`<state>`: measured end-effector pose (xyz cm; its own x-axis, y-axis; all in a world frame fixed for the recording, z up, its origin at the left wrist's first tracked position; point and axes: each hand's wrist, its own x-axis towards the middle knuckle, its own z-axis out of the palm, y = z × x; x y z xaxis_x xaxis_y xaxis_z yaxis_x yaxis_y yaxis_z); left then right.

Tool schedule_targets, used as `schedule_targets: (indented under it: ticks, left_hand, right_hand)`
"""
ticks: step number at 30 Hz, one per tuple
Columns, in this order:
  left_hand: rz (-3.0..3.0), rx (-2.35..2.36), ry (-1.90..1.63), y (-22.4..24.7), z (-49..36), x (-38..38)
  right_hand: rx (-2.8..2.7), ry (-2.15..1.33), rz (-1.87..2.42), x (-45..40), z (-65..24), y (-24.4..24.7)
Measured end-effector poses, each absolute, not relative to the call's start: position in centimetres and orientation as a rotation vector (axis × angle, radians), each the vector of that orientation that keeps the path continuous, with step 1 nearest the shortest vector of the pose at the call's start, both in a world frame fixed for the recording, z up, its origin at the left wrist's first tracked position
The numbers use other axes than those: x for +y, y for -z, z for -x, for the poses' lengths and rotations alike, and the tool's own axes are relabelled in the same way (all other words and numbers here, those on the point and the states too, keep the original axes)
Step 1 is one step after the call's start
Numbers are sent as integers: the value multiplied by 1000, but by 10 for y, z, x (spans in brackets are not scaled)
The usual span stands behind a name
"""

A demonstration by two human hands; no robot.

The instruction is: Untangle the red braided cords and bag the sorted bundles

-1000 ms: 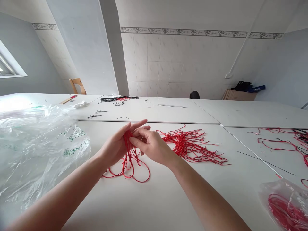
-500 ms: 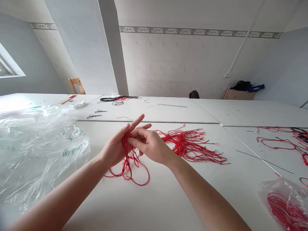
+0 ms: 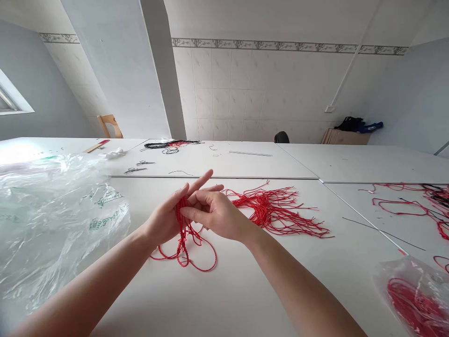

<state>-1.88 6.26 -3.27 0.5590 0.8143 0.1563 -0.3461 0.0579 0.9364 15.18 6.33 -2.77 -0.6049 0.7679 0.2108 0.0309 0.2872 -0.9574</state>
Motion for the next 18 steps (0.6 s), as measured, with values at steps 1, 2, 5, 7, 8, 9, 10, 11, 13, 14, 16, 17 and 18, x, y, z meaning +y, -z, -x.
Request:
schedule_targets:
  ticks: [1,2,5,7,8,9,10,11,13,14,16,17,18]
  left_hand:
    - [-1220,473,-940,33,19,63]
    - [-1219,466,-950,34,19,64]
    - [-1214,453,-983,33,19,65]
    - [-1212,440,-1001,32,19,66]
    - [-1208,433,-1007,32,18,66]
    - [-1200,428,-1008,31,18,67]
    - [-1187,422,-1004,31,18,67]
    - [-1167,414,-994,30,19,67]
    - [-1106,391,-950,29,20,67]
    - [-1071,375,-917,28,21,67]
    - [-1017,355,-858,26,22,66]
    - [-1003,357,-843,25,22,65]
    - [-1000,364,-841,24,22,64]
  right_hand:
    - [-1881,-1343,727,64,-153,27]
    - [-1884,-1313,740,65,-154,27]
    - [-1862,-1247,771,66,-157,24]
    - [-1833,-1239,777,65,-158,21]
    - [-1822,-1243,775,65,-159,20]
    - [-1815,-1250,773,64,-159,19]
    - [-1813,-1261,769,64,-159,19]
    - [-1817,-1275,764,63,-159,18]
    - [-1835,-1295,764,62,-160,19]
    - [-1849,-1296,768,62,-160,19]
    - [-1873,-1288,773,62,-160,19]
    - [-1877,-1287,769,62,-161,19]
    - [-1874,-1289,756,62,-161,18]
